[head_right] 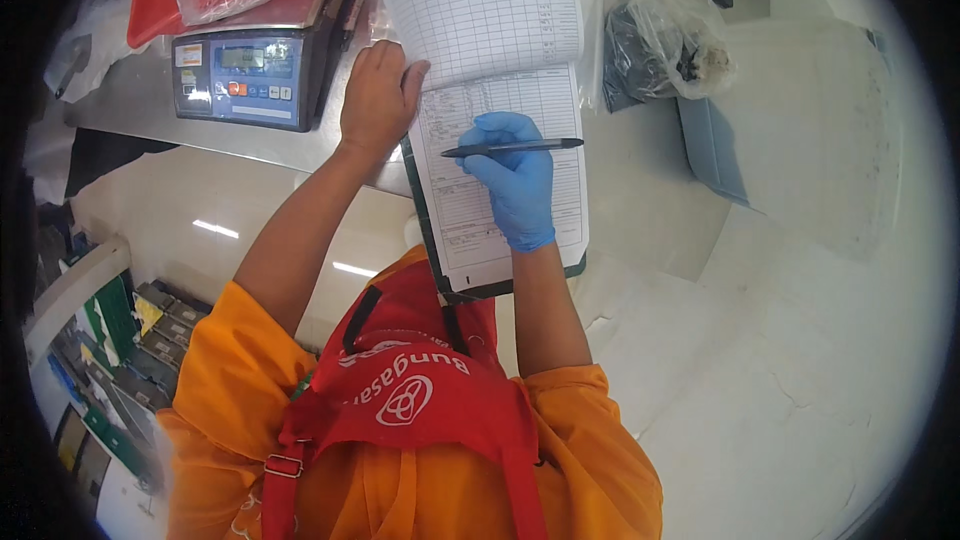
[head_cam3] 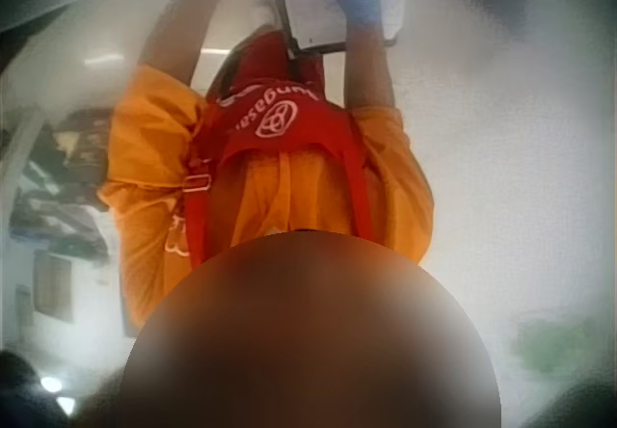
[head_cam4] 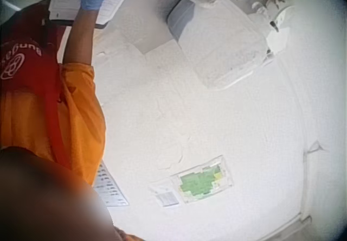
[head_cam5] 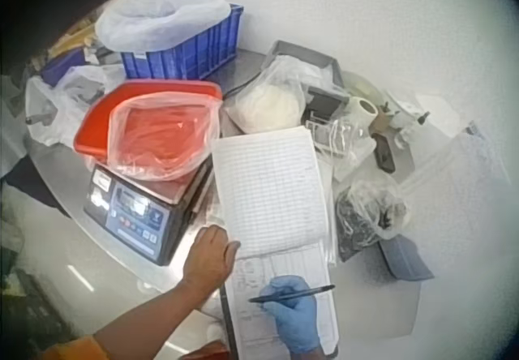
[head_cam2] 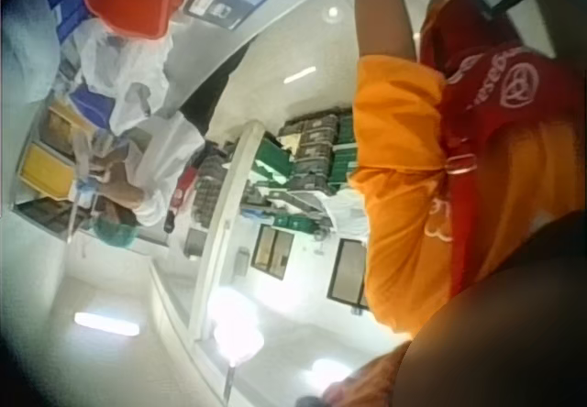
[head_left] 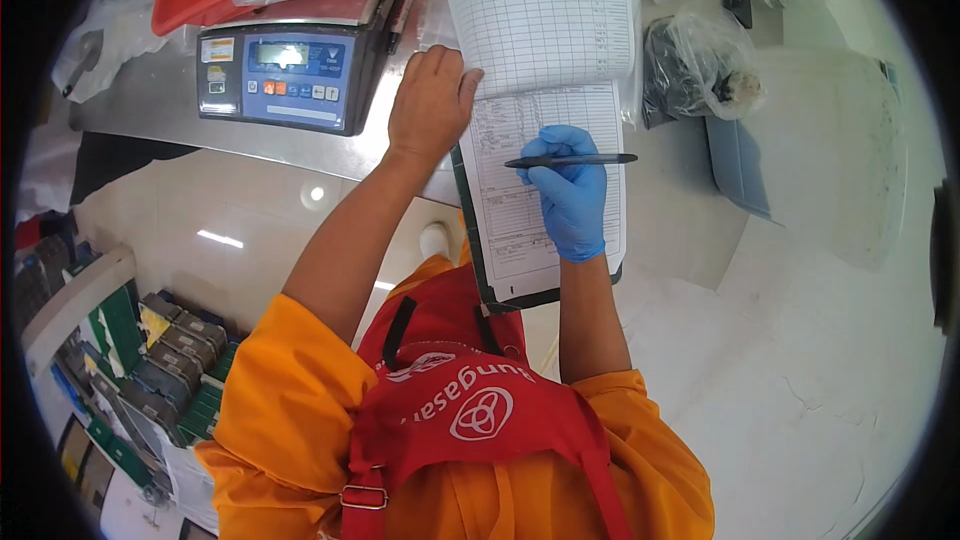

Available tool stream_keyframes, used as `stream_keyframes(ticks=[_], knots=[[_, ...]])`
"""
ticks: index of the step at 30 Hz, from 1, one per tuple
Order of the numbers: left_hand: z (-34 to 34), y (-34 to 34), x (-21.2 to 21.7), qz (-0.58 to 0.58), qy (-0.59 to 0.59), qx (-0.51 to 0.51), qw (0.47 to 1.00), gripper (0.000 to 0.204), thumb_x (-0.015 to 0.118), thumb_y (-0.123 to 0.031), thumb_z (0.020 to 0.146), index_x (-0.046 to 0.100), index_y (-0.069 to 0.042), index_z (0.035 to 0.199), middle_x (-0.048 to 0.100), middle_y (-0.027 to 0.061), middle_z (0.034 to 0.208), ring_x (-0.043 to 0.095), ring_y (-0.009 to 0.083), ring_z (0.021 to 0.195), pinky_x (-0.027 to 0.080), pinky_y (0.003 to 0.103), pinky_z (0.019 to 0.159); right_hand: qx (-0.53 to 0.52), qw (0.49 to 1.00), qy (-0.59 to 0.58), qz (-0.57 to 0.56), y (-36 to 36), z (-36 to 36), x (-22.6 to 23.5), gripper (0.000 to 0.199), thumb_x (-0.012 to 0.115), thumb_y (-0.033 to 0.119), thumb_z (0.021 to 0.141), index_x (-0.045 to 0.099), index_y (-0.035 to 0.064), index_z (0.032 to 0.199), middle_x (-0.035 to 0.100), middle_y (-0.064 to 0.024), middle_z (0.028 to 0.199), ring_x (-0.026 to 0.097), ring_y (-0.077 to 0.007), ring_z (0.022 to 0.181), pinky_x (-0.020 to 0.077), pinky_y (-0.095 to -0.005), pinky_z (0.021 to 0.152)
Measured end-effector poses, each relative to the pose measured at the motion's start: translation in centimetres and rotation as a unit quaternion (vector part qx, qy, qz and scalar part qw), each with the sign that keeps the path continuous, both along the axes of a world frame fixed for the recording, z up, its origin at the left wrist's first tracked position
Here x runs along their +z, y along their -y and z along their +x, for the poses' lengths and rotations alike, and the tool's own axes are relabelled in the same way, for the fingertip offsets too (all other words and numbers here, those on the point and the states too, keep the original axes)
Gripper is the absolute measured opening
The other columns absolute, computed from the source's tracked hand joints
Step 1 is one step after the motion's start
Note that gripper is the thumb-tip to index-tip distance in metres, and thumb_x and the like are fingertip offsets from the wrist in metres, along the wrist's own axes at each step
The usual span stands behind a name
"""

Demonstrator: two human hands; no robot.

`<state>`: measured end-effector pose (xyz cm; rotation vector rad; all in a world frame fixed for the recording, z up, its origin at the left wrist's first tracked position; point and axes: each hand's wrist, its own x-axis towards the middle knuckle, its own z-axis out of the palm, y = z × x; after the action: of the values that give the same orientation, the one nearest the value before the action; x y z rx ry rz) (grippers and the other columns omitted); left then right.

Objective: The person writes on a clipboard and then handles a dark, fibrous material. They place the material into a plastic bag on a digital scale, adjust the contents, and record the weight. The person repeats this process with another portion of the material.

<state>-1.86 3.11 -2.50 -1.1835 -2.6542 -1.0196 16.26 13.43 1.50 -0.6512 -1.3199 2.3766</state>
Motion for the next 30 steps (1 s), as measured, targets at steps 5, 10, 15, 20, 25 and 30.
stream_keyframes(ticks=[5,10,15,20,25,30], knots=[[0.0,0.0,-0.2,0.001,-0.009,0.000,1.000,0.021,0.064,-0.020,0.091,0.055,-0.002,0.089,0.056,0.0152,0.090,0.053,0.0344,0.089,0.046,0.044,0.082,0.010,1.000,-0.021,0.010,0.4,0.1,-0.2,0.045,0.067,-0.013,0.076,0.056,0.0025,0.116,0.067,-0.0097,0.099,0.065,-0.0171,0.093,0.0546,-0.0315,0.087],[0.0,0.0,-0.2,0.007,-0.012,-0.002,1.000,0.022,0.064,-0.021,0.091,0.055,-0.002,0.089,0.056,0.0155,0.089,0.053,0.0346,0.089,0.045,0.044,0.082,0.013,0.999,-0.037,0.002,0.1,0.3,-0.4,0.044,0.067,-0.013,0.076,0.056,0.0025,0.115,0.067,-0.0098,0.100,0.066,-0.0175,0.094,0.0549,-0.0319,0.088],[0.0,0.0,-0.2,0.003,-0.007,-0.001,1.000,0.022,0.064,-0.021,0.092,0.055,0.000,0.090,0.057,0.0164,0.091,0.054,0.0357,0.090,0.045,0.045,0.083,-0.005,1.000,-0.020,0.017,0.3,0.1,0.2,0.038,0.065,-0.013,0.076,0.059,0.0017,0.111,0.066,-0.0093,0.098,0.065,-0.0174,0.091,0.0550,-0.0313,0.085],[0.1,0.0,0.0,-0.006,-0.005,0.004,1.000,0.021,0.063,-0.021,0.092,0.058,-0.001,0.093,0.058,0.0154,0.093,0.054,0.0339,0.091,0.046,0.043,0.084,-0.021,0.987,0.004,0.158,-0.7,-0.4,-0.9,0.023,0.064,-0.011,0.079,0.064,0.0038,0.097,0.062,-0.0048,0.092,0.064,-0.0152,0.085,0.0536,-0.0287,0.080],[0.0,0.1,-0.2,-0.019,-0.001,0.005,1.000,0.022,0.063,-0.022,0.092,0.060,0.000,0.096,0.059,0.0148,0.095,0.055,0.0323,0.092,0.047,0.041,0.086,0.031,0.942,0.096,0.321,-0.4,-1.5,-1.4,0.015,0.066,-0.005,0.079,0.064,0.0073,0.087,0.059,-0.0010,0.084,0.060,-0.0103,0.075,0.0502,-0.0249,0.070],[0.1,0.0,-0.3,0.027,-0.013,0.003,1.000,0.024,0.064,-0.022,0.092,0.055,0.000,0.089,0.056,0.0166,0.090,0.053,0.0361,0.089,0.046,0.045,0.081,0.040,0.890,0.088,0.446,-0.2,-2.0,-2.5,0.017,0.068,-0.005,0.073,0.062,0.0079,0.082,0.058,-0.0035,0.080,0.058,-0.0118,0.067,0.0489,-0.0260,0.059]])
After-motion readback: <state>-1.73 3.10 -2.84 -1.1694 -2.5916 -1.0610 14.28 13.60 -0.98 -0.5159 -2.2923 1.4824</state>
